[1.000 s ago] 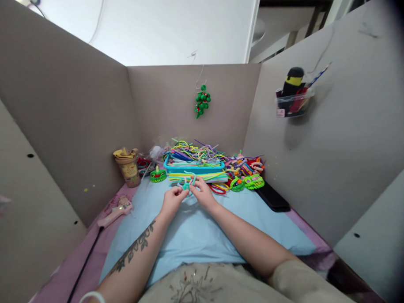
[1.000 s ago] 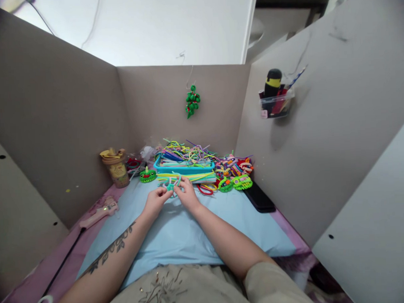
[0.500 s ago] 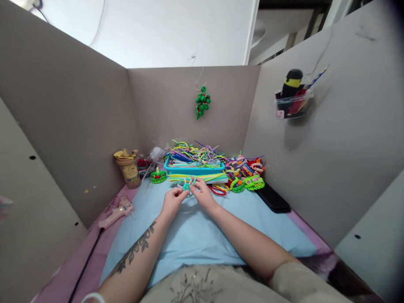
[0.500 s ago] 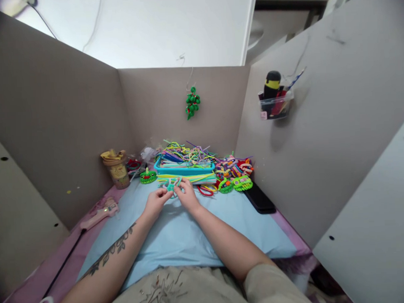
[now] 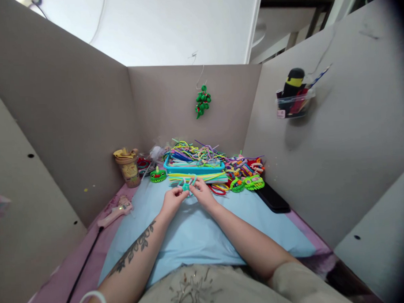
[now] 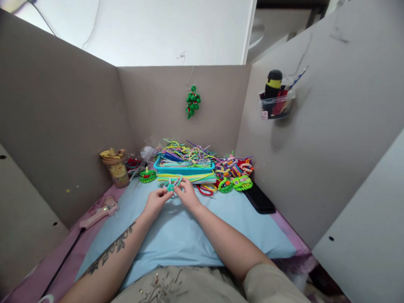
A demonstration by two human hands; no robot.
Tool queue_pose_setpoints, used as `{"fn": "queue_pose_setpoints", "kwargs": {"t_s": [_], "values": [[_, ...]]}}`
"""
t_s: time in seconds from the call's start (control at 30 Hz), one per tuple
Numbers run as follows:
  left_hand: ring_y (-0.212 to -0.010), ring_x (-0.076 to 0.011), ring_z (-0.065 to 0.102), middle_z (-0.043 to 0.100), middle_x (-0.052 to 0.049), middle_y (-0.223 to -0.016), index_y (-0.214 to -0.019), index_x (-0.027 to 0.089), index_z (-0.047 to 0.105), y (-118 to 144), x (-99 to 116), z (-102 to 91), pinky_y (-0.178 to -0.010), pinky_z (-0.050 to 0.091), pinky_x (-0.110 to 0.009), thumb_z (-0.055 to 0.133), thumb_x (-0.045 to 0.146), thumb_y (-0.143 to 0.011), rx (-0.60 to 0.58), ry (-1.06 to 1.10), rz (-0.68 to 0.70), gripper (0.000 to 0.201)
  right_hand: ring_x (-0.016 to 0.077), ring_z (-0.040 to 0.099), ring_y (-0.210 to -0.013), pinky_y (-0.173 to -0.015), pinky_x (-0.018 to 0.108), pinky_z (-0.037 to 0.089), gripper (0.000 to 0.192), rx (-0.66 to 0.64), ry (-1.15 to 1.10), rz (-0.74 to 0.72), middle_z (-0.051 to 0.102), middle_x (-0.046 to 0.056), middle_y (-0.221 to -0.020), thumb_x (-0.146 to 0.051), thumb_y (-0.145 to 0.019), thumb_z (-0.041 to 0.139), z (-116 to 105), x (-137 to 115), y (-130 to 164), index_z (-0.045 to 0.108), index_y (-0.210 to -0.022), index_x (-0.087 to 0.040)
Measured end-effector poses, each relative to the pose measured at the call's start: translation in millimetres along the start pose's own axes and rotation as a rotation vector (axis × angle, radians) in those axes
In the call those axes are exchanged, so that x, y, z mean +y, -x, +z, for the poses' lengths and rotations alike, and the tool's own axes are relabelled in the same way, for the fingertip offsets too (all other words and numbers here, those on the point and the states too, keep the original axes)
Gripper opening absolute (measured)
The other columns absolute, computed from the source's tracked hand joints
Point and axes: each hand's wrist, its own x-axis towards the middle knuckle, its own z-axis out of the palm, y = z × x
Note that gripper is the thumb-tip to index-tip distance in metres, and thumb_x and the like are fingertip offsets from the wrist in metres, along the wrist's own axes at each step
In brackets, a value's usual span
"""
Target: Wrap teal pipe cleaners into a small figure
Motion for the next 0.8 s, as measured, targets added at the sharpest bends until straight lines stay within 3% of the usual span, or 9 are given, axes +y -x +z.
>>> {"fn": "queue_pose_setpoints", "kwargs": {"t_s": [0.27,0.4,0.5,0.63,0.8], "values": [[-0.051,-0.0081,0.026,0.027,0.006,-0.047,-0.046,0.016,0.041,-1.2,-1.8,-1.5,-0.051,0.020,-0.024,0.066,0.045,-0.063,0.033,-0.021,-0.016,0.041,0.0176,0.050,-0.083,-0.075,0.029,0.042,0.024,0.013,0.025,0.037,0.053,0.002,-0.079,-0.040,-0.076,0.054,-0.6,2.2,-1.6,0.054,-0.066,-0.019],[-0.049,-0.0081,0.026,0.028,0.006,-0.046,-0.049,0.015,0.050,-1.7,-0.2,-4.4,-0.050,0.019,-0.024,0.066,0.046,-0.062,0.042,0.032,-0.074,0.037,0.0150,0.051,-0.072,-0.068,0.027,0.042,0.019,0.125,-0.060,0.067,0.054,0.001,-0.077,-0.034,-0.075,0.053,-12.2,9.9,-8.5,0.054,-0.087,-0.019],[-0.049,-0.0076,0.027,0.032,0.005,-0.047,-0.051,0.015,0.052,-1.5,1.5,-5.6,-0.050,0.019,-0.024,0.067,0.046,-0.061,-0.033,0.080,-0.124,0.036,0.0139,0.051,-0.066,-0.063,0.025,0.042,0.030,0.081,-0.020,0.042,0.054,-0.001,-0.073,-0.026,-0.071,0.054,-21.5,14.9,-12.3,0.053,-0.100,-0.019],[-0.048,-0.0068,0.026,0.036,0.005,-0.049,-0.054,0.014,0.051,-1.8,0.0,-6.1,-0.049,0.019,-0.023,0.067,0.045,-0.062,-0.134,0.120,-0.172,0.036,0.0157,0.052,-0.069,-0.064,0.027,0.041,0.019,0.077,0.116,-0.009,0.058,0.001,-0.075,-0.023,-0.070,0.053,-29.0,17.9,-14.4,0.061,-0.086,-0.018],[-0.049,-0.0072,0.025,0.031,0.006,-0.048,-0.052,0.015,0.048,-4.5,-6.1,-7.7,-0.050,0.018,-0.024,0.067,0.048,-0.062,-0.008,0.087,-0.149,0.039,0.0172,0.054,-0.073,-0.066,0.028,0.042,0.015,0.182,0.086,-0.020,0.061,0.003,-0.075,-0.029,-0.073,0.053,-29.1,11.6,-12.6,0.063,-0.077,-0.018]]}}
